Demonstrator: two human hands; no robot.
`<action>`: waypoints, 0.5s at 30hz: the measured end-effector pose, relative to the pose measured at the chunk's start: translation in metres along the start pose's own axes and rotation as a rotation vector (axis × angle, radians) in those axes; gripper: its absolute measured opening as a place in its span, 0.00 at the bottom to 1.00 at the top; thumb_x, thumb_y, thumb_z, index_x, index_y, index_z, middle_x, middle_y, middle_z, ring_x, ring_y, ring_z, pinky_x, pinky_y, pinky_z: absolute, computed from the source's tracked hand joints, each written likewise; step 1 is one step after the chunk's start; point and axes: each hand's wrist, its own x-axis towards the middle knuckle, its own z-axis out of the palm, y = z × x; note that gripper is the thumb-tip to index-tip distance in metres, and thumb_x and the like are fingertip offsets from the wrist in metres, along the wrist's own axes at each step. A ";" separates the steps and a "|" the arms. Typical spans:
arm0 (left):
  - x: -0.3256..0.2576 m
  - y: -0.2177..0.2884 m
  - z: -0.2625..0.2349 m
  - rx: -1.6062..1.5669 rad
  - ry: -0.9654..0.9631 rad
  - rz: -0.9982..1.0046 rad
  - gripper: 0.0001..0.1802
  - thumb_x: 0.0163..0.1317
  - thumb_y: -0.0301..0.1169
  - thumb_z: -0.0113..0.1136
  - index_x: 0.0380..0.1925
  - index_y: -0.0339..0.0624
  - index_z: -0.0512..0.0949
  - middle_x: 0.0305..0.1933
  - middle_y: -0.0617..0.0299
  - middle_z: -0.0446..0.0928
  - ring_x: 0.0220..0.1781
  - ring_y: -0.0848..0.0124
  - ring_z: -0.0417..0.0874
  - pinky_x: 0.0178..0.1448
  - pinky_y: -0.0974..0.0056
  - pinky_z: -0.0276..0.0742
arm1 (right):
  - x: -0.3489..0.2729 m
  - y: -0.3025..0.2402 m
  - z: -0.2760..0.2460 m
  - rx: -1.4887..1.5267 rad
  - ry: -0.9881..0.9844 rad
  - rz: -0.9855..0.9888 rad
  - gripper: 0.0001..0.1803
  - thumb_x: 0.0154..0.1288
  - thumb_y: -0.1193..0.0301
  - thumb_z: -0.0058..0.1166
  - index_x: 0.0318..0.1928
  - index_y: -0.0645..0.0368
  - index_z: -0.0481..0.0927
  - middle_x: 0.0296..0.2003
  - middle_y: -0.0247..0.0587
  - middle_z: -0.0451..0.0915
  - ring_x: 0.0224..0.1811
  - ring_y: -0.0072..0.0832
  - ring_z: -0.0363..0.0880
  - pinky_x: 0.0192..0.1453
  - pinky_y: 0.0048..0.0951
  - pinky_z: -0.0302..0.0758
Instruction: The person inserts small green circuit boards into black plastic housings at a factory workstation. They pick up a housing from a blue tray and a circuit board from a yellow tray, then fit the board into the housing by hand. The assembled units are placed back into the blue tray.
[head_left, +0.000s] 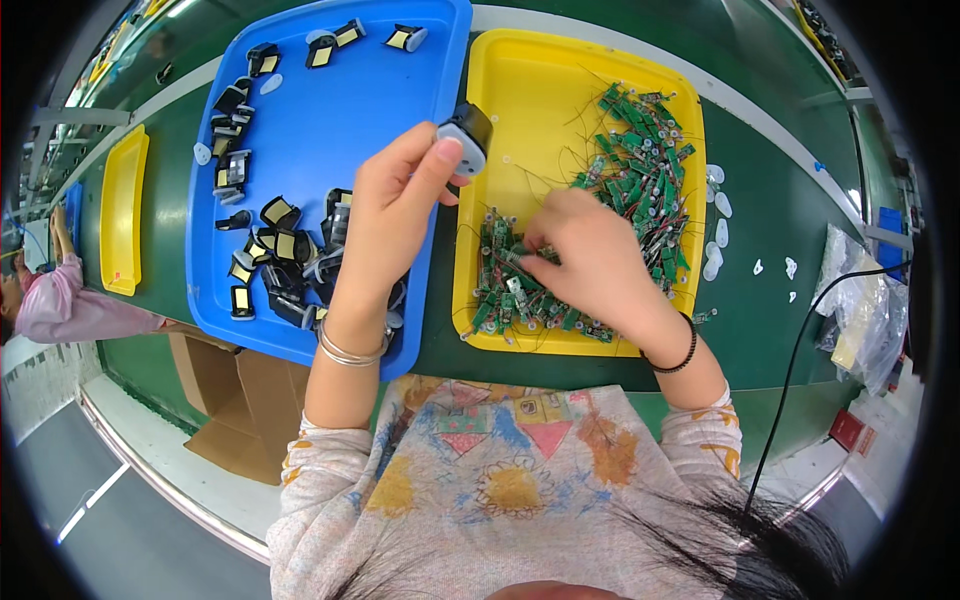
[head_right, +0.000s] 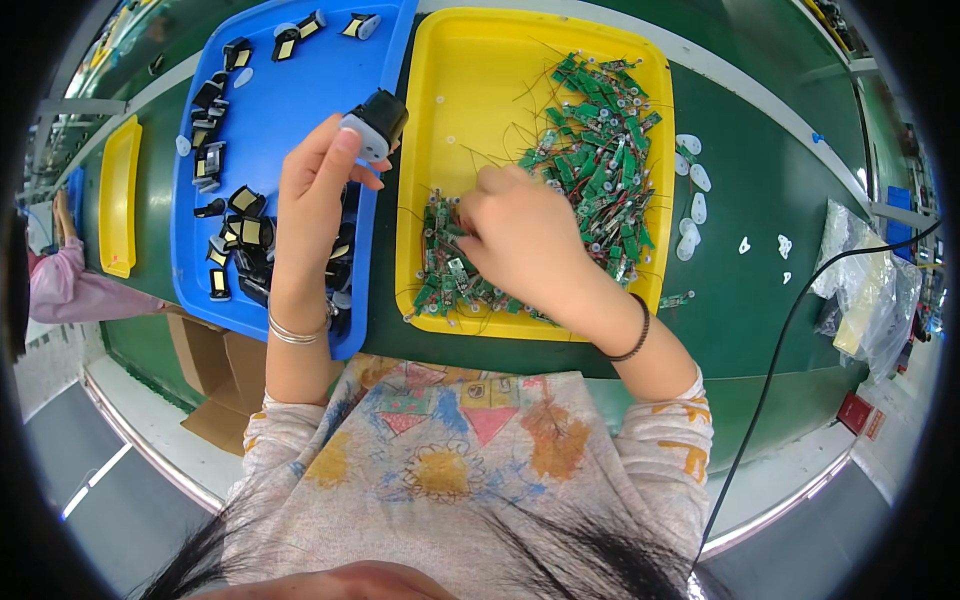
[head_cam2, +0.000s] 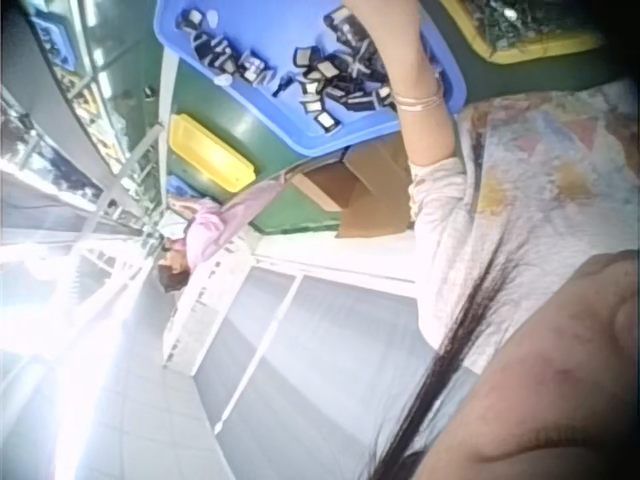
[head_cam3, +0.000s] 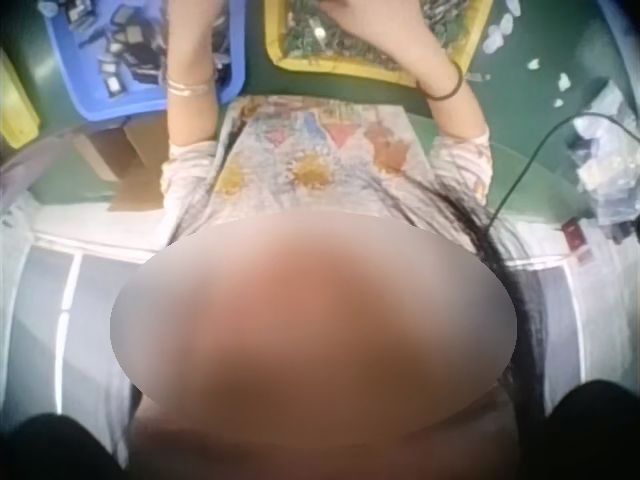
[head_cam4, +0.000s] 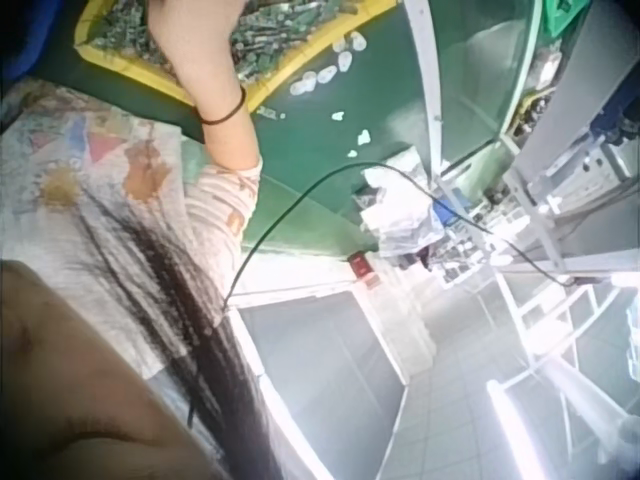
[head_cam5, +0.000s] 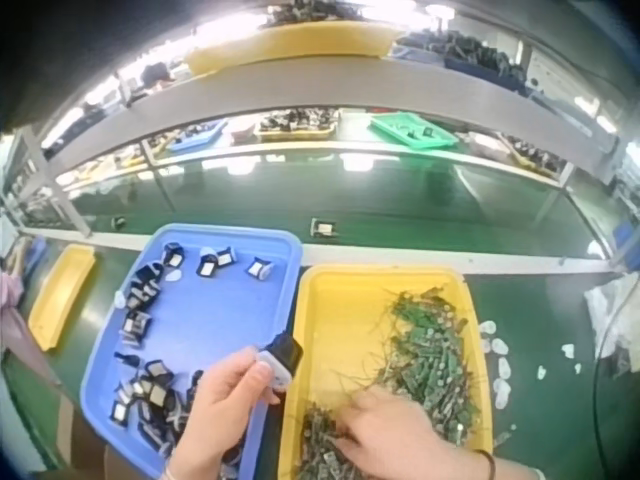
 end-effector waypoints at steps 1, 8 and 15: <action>-0.002 -0.002 -0.001 0.053 0.009 0.015 0.11 0.60 0.33 0.52 0.29 0.35 0.75 0.28 0.64 0.74 0.29 0.79 0.73 0.31 0.74 0.69 | 0.003 0.003 -0.004 0.198 0.090 0.030 0.10 0.42 0.69 0.62 0.25 0.60 0.76 0.26 0.38 0.72 0.32 0.29 0.72 0.33 0.28 0.71; -0.005 0.004 0.010 0.595 -0.011 0.378 0.11 0.48 0.30 0.61 0.29 0.35 0.76 0.33 0.56 0.76 0.32 0.62 0.77 0.34 0.67 0.73 | 0.017 0.012 -0.020 1.607 0.333 0.057 0.07 0.58 0.75 0.52 0.36 0.60 0.68 0.26 0.36 0.74 0.26 0.18 0.73 0.30 0.17 0.70; -0.011 0.007 0.025 0.127 -0.058 0.200 0.13 0.45 0.26 0.64 0.33 0.35 0.76 0.38 0.56 0.77 0.39 0.65 0.78 0.41 0.67 0.76 | 0.018 0.002 0.003 1.871 0.330 -0.006 0.08 0.57 0.76 0.51 0.35 0.59 0.66 0.28 0.44 0.76 0.27 0.23 0.74 0.33 0.21 0.73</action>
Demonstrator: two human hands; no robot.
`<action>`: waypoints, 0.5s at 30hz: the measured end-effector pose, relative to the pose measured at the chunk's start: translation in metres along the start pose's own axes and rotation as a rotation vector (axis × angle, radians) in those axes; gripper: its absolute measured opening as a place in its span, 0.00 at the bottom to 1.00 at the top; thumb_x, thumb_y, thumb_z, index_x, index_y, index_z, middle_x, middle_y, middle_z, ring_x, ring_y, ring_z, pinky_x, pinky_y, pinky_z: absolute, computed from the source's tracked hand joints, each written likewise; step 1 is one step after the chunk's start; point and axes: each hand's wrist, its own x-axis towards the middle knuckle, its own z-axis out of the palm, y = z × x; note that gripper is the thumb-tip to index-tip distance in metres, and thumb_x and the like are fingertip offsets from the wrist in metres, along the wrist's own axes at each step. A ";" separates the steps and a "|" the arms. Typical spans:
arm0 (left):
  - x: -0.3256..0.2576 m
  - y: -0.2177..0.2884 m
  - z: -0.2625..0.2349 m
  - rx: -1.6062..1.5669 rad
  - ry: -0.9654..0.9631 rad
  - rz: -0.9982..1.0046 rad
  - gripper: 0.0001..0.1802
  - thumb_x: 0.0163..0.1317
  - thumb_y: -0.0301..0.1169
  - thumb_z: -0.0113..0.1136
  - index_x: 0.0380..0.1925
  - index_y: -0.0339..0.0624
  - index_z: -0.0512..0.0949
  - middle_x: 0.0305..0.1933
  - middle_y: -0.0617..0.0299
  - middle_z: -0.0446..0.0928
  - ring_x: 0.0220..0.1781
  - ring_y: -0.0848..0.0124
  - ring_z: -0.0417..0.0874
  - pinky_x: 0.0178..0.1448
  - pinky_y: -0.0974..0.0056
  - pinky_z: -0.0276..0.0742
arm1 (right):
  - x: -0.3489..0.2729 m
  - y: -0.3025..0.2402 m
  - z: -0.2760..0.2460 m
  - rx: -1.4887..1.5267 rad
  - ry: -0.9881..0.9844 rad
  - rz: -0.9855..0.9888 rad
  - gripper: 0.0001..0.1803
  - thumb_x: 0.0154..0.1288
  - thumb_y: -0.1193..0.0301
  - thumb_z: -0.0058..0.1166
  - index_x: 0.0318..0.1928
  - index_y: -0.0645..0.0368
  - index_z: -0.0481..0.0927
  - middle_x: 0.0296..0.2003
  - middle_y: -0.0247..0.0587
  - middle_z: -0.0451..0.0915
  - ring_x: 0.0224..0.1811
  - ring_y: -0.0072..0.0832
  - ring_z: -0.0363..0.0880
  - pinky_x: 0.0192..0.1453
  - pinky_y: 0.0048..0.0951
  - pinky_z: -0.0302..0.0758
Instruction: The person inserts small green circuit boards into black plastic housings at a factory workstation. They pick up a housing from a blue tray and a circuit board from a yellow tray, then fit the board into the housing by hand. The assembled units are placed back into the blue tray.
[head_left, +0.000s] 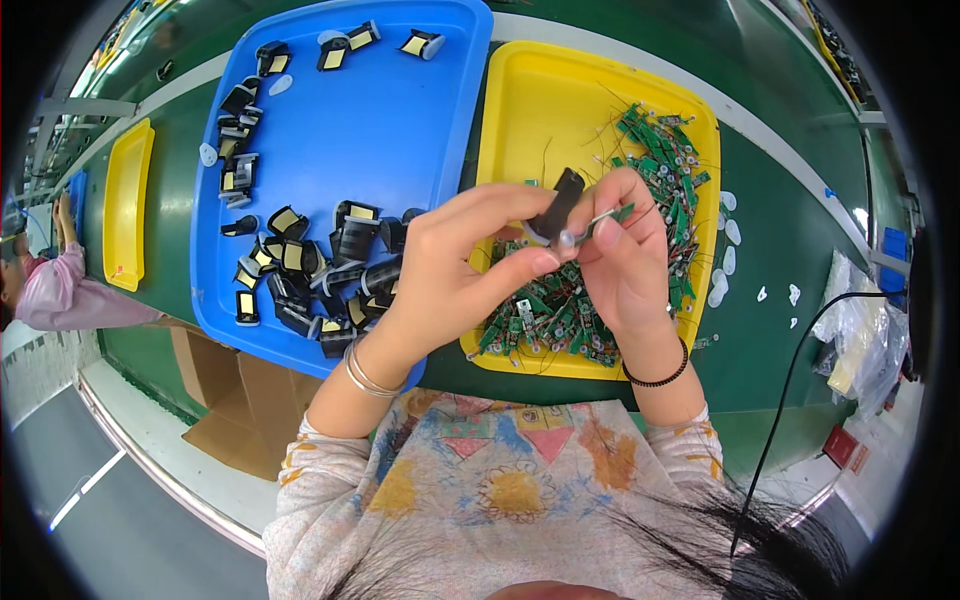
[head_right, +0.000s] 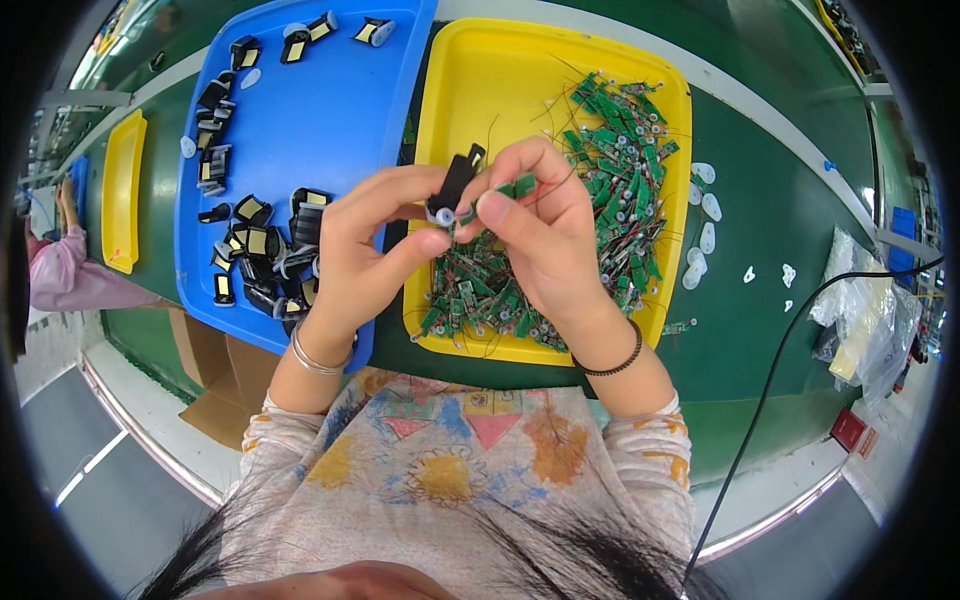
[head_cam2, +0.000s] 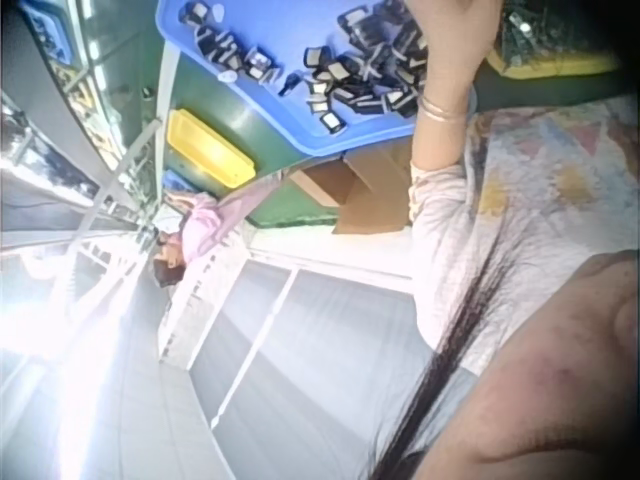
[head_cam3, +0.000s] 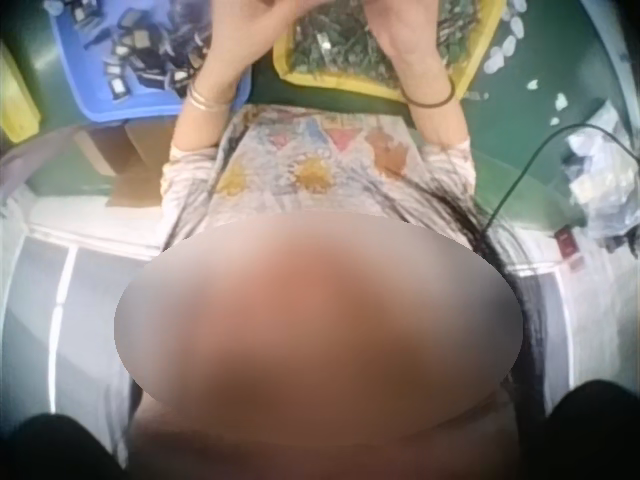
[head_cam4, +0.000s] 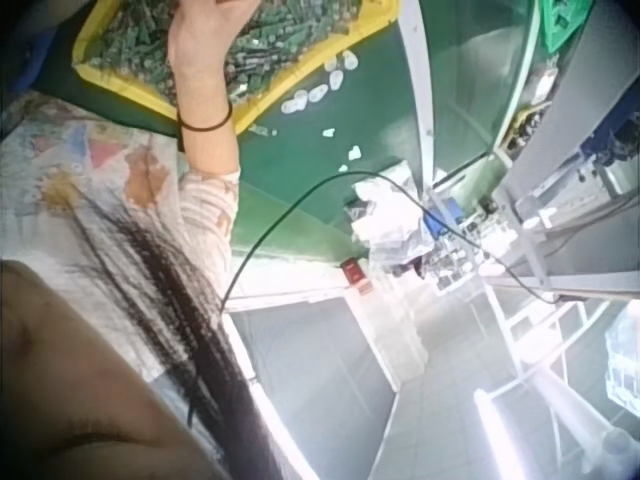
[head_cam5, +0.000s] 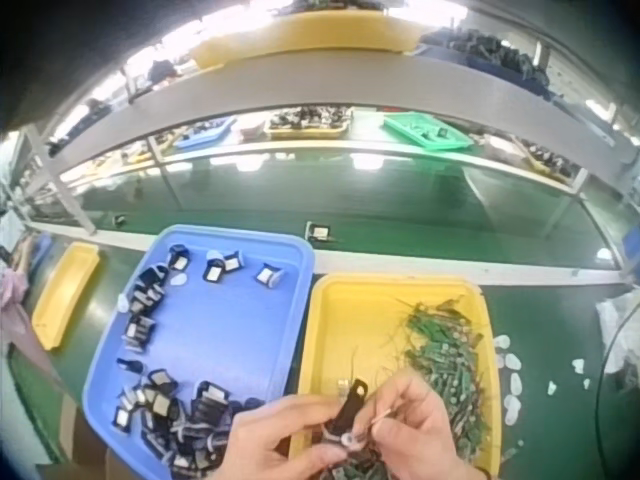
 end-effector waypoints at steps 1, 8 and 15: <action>0.000 0.001 0.001 -0.163 -0.005 -0.085 0.13 0.46 0.26 0.64 0.34 0.35 0.76 0.39 0.56 0.77 0.40 0.66 0.78 0.42 0.67 0.76 | -0.001 0.001 0.000 -0.024 0.002 -0.012 0.08 0.57 0.76 0.51 0.35 0.59 0.66 0.28 0.44 0.76 0.27 0.23 0.74 0.34 0.21 0.73; -0.003 -0.010 0.006 -0.487 -0.045 -0.259 0.12 0.52 0.23 0.59 0.37 0.33 0.73 0.41 0.58 0.73 0.43 0.73 0.75 0.46 0.68 0.75 | -0.011 -0.005 -0.008 -0.010 -0.008 -0.018 0.09 0.57 0.78 0.49 0.37 0.61 0.65 0.27 0.44 0.75 0.26 0.25 0.75 0.31 0.24 0.74; -0.004 -0.009 0.010 -0.637 -0.029 -0.330 0.12 0.53 0.21 0.58 0.38 0.33 0.71 0.42 0.59 0.71 0.43 0.75 0.74 0.46 0.69 0.74 | -0.013 0.000 -0.018 -0.412 -0.185 -0.413 0.10 0.56 0.79 0.52 0.37 0.64 0.67 0.27 0.44 0.74 0.30 0.28 0.75 0.35 0.25 0.74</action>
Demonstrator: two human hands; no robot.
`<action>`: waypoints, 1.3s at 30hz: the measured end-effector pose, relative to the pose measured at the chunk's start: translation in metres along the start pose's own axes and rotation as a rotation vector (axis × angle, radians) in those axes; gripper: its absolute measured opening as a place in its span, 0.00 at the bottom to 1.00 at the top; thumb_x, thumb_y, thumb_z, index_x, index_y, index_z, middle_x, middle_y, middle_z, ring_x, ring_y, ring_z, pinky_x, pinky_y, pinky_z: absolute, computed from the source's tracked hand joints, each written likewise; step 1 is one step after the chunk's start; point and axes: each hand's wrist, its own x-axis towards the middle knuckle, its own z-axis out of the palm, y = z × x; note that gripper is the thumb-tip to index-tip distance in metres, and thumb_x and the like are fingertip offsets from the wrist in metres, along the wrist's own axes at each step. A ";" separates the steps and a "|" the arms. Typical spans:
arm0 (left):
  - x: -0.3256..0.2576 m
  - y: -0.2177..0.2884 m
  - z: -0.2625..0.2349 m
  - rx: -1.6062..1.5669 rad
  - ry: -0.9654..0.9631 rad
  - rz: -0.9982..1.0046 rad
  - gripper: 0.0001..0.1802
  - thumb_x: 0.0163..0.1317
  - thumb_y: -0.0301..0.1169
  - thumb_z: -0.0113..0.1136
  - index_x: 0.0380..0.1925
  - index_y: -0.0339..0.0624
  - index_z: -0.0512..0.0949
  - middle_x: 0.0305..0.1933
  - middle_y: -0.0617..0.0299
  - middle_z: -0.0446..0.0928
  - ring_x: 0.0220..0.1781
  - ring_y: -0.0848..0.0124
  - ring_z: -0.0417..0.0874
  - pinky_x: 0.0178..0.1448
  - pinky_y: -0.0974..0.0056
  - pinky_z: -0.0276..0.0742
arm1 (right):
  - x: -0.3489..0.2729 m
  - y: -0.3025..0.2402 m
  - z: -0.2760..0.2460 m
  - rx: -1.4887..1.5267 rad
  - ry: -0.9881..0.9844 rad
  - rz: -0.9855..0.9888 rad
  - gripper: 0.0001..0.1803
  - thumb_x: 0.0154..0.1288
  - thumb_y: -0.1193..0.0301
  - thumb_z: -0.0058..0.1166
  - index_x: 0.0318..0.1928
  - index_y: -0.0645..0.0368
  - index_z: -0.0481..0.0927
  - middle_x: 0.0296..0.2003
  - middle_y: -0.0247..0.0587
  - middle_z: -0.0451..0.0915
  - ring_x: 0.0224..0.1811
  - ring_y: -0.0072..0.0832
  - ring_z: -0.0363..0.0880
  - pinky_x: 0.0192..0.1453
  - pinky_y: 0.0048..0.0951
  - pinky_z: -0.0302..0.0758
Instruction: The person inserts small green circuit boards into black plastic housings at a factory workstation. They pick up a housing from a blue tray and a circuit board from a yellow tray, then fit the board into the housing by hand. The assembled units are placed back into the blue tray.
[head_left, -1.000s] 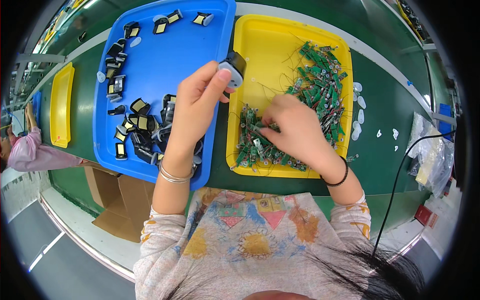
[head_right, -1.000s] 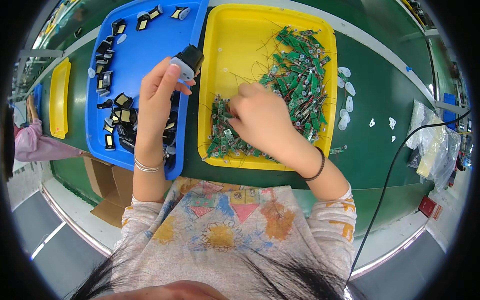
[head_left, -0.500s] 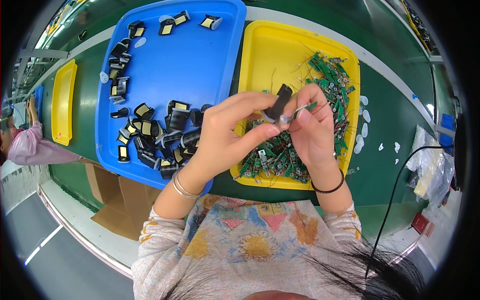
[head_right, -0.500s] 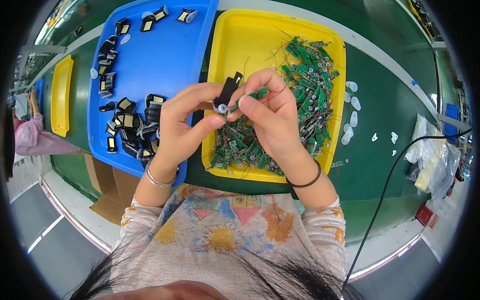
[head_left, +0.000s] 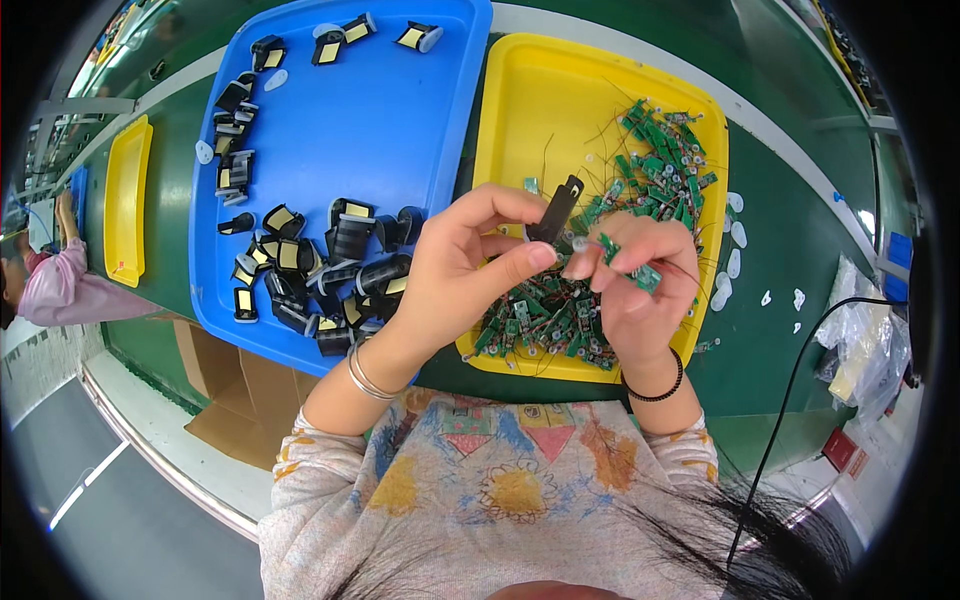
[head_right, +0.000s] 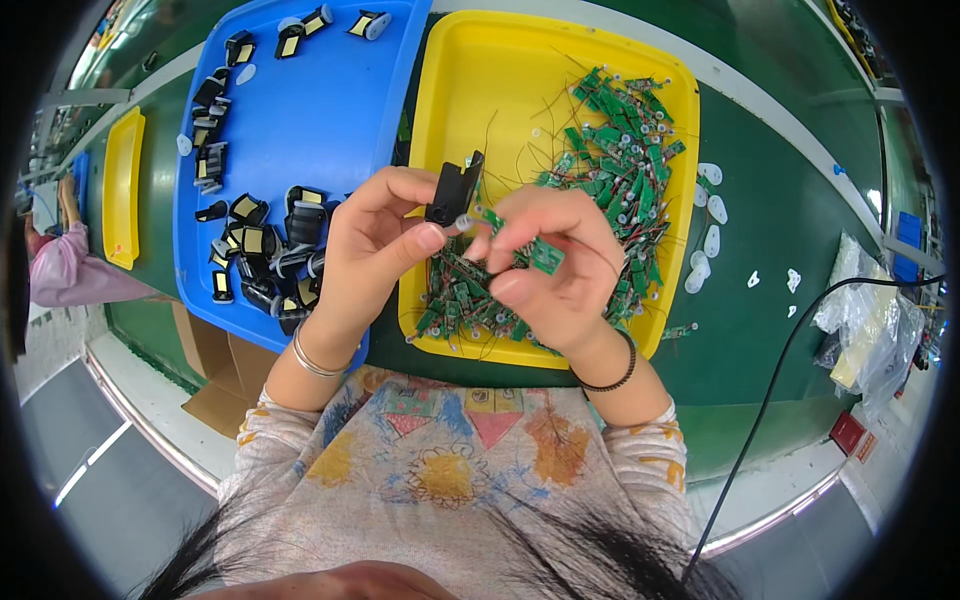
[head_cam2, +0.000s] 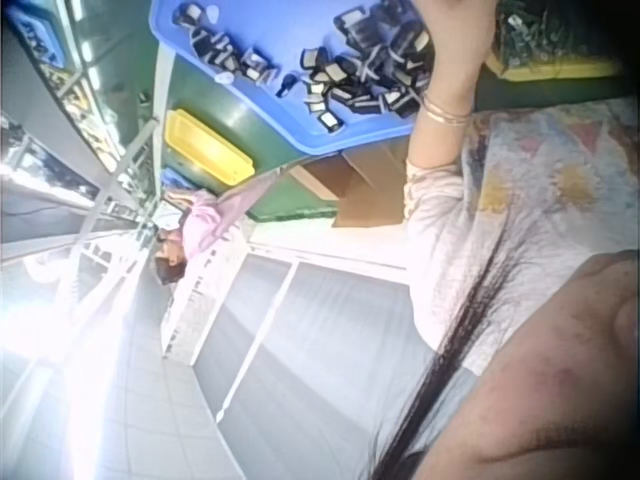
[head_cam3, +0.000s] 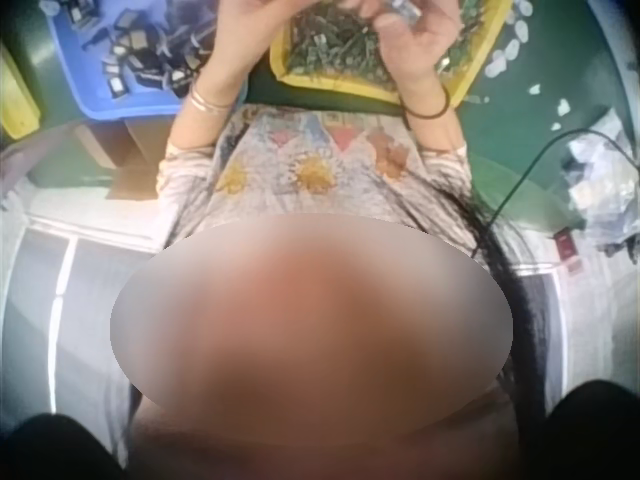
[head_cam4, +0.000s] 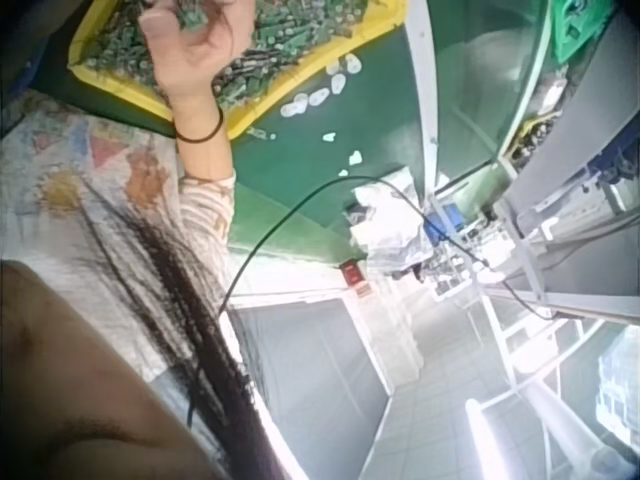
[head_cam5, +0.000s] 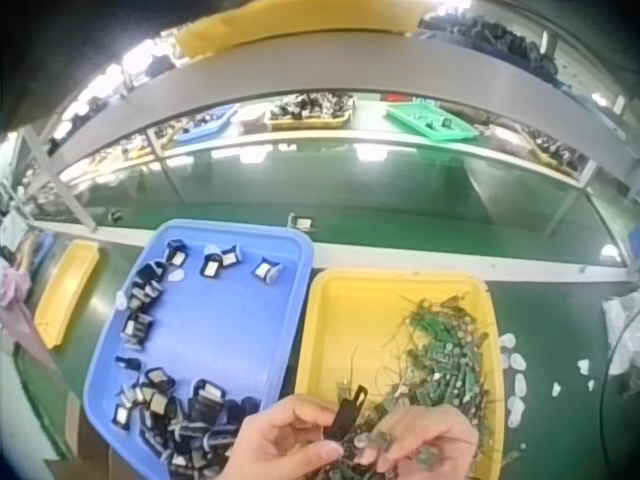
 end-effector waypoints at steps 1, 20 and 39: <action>-0.001 0.000 0.001 -0.006 0.003 0.002 0.12 0.52 0.21 0.58 0.38 0.33 0.71 0.42 0.59 0.71 0.43 0.75 0.74 0.46 0.69 0.74 | -0.002 -0.001 0.002 -0.037 0.017 -0.012 0.12 0.54 0.79 0.55 0.37 0.64 0.67 0.29 0.45 0.75 0.33 0.28 0.75 0.37 0.24 0.73; -0.002 0.000 0.001 0.121 0.017 0.108 0.15 0.46 0.22 0.65 0.35 0.36 0.73 0.42 0.59 0.71 0.45 0.72 0.73 0.47 0.68 0.74 | 0.009 -0.003 0.008 -0.554 0.050 -0.110 0.09 0.44 0.81 0.60 0.30 0.63 0.77 0.26 0.41 0.77 0.29 0.31 0.75 0.35 0.27 0.69; -0.004 0.000 0.005 0.211 0.055 0.209 0.13 0.46 0.20 0.64 0.34 0.35 0.74 0.42 0.57 0.71 0.45 0.71 0.75 0.49 0.67 0.75 | 0.005 -0.007 0.012 -0.528 0.097 0.064 0.06 0.46 0.80 0.59 0.27 0.65 0.76 0.25 0.39 0.75 0.26 0.24 0.73 0.29 0.21 0.69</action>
